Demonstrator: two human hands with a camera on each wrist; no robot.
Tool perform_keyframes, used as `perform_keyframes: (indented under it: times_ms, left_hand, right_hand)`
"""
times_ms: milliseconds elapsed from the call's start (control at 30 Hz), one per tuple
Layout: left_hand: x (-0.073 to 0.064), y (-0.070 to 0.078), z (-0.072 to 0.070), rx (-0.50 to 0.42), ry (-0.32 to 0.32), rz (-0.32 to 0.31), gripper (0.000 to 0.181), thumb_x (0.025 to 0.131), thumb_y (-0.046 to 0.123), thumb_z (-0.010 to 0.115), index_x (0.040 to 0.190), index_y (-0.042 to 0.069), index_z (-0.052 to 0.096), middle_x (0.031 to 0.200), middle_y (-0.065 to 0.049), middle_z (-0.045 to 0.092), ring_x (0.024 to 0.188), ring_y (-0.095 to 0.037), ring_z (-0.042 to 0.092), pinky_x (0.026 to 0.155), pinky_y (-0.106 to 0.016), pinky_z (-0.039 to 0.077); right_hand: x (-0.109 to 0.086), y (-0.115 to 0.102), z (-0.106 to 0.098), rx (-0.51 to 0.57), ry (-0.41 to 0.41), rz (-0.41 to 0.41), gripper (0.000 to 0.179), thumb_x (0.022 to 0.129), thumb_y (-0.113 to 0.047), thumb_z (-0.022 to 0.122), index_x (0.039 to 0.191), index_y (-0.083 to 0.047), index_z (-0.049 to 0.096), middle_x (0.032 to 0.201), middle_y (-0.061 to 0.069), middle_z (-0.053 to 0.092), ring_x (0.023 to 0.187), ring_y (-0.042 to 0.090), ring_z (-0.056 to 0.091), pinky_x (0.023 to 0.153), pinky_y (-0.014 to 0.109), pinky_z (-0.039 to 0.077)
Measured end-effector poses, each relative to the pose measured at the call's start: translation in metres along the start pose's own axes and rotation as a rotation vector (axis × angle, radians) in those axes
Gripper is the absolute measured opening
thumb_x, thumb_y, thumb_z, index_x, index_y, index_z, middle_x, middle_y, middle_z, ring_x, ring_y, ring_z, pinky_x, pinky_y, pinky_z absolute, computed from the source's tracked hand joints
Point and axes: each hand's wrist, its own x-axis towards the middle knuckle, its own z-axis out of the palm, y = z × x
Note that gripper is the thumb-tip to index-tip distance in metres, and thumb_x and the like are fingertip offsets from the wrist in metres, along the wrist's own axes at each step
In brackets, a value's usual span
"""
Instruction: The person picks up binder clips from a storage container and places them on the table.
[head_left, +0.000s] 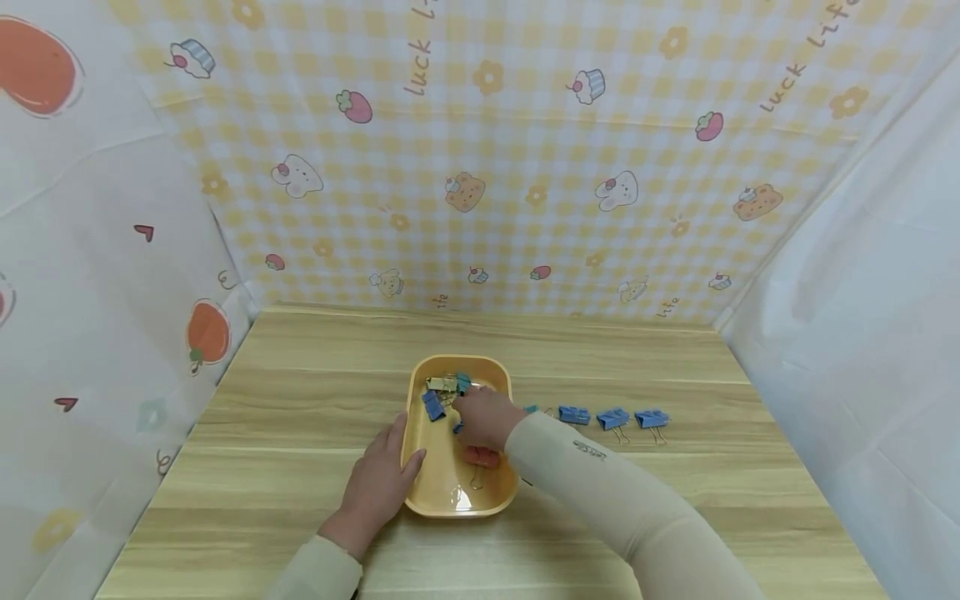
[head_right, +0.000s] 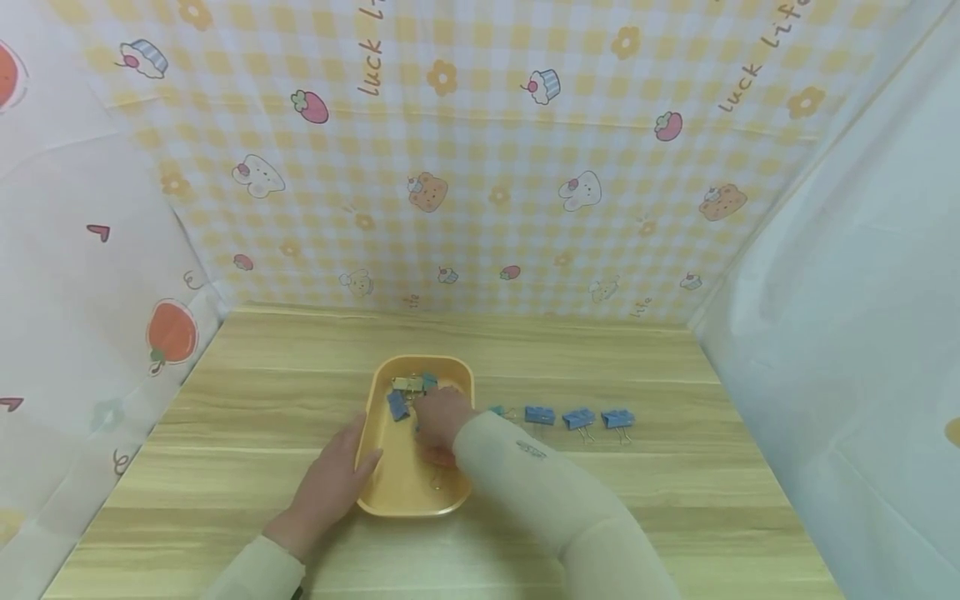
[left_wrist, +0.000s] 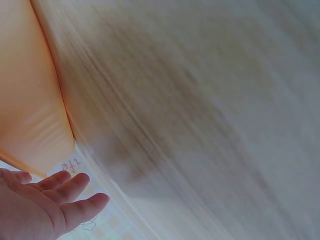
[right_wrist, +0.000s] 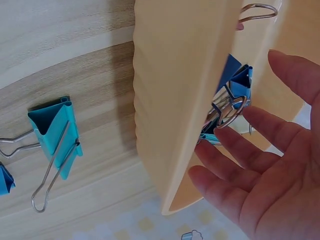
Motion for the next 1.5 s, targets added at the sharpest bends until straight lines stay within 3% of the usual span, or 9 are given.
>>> perform_keyframes:
  times_ms: [167, 467, 733, 967, 1167, 1500]
  left_hand:
    - [0.000, -0.002, 0.001, -0.001, 0.003, 0.009, 0.068, 0.098, 0.033, 0.055, 0.150, 0.000, 0.027, 0.139, -0.032, 0.044, 0.121, -0.049, 0.048, 0.094, -0.061, 0.042]
    - [0.000, -0.002, 0.001, -0.008, 0.018, 0.019, 0.067, 0.098, 0.033, 0.056, 0.149, -0.001, 0.029, 0.138, -0.032, 0.045, 0.121, -0.049, 0.048, 0.094, -0.061, 0.043]
    - [0.001, -0.003, 0.003, -0.009, 0.008, 0.009, 0.067, 0.098, 0.033, 0.055, 0.150, 0.000, 0.028, 0.139, -0.031, 0.044, 0.123, -0.048, 0.047, 0.095, -0.060, 0.042]
    - [0.001, -0.002, 0.002, -0.009, 0.002, 0.003, 0.067, 0.098, 0.033, 0.055, 0.150, 0.000, 0.027, 0.139, -0.031, 0.044, 0.123, -0.048, 0.047, 0.096, -0.060, 0.041]
    - [0.001, -0.002, 0.001, -0.012, 0.013, 0.007, 0.067, 0.098, 0.032, 0.055, 0.150, 0.000, 0.029, 0.139, -0.030, 0.044, 0.123, -0.047, 0.047, 0.096, -0.060, 0.042]
    - [0.002, -0.005, 0.004, -0.011, 0.027, 0.011, 0.067, 0.097, 0.033, 0.056, 0.149, 0.000, 0.030, 0.138, -0.030, 0.045, 0.122, -0.047, 0.049, 0.096, -0.060, 0.042]
  right_hand:
    - [0.006, 0.000, 0.005, -0.038, -0.008, -0.001, 0.039, 0.084, -0.025, 0.069, 0.122, -0.016, 0.066, 0.110, 0.003, 0.063, 0.100, 0.020, 0.057, 0.083, 0.033, 0.051]
    - [0.006, -0.008, 0.001, -0.111, -0.046, 0.020, 0.035, 0.083, -0.025, 0.069, 0.118, -0.019, 0.067, 0.104, 0.003, 0.062, 0.090, 0.021, 0.055, 0.067, 0.033, 0.051]
    - [0.008, -0.009, 0.004, -0.171, -0.083, 0.001, 0.038, 0.087, -0.024, 0.065, 0.125, -0.018, 0.064, 0.112, 0.005, 0.064, 0.108, 0.022, 0.058, 0.087, 0.033, 0.051]
    - [0.013, -0.010, 0.007, -0.163, -0.092, -0.005, 0.017, 0.087, -0.019, 0.064, 0.103, -0.016, 0.067, 0.086, 0.001, 0.061, 0.075, 0.013, 0.051, 0.068, 0.026, 0.045]
    - [0.018, -0.010, 0.010, -0.147, -0.101, 0.008, 0.014, 0.089, -0.018, 0.061, 0.101, -0.016, 0.068, 0.082, 0.000, 0.060, 0.074, 0.014, 0.052, 0.067, 0.026, 0.043]
    - [0.020, -0.014, 0.010, -0.141, -0.096, 0.028, 0.017, 0.088, -0.016, 0.064, 0.104, -0.014, 0.069, 0.088, 0.002, 0.061, 0.077, 0.018, 0.053, 0.074, 0.029, 0.050]
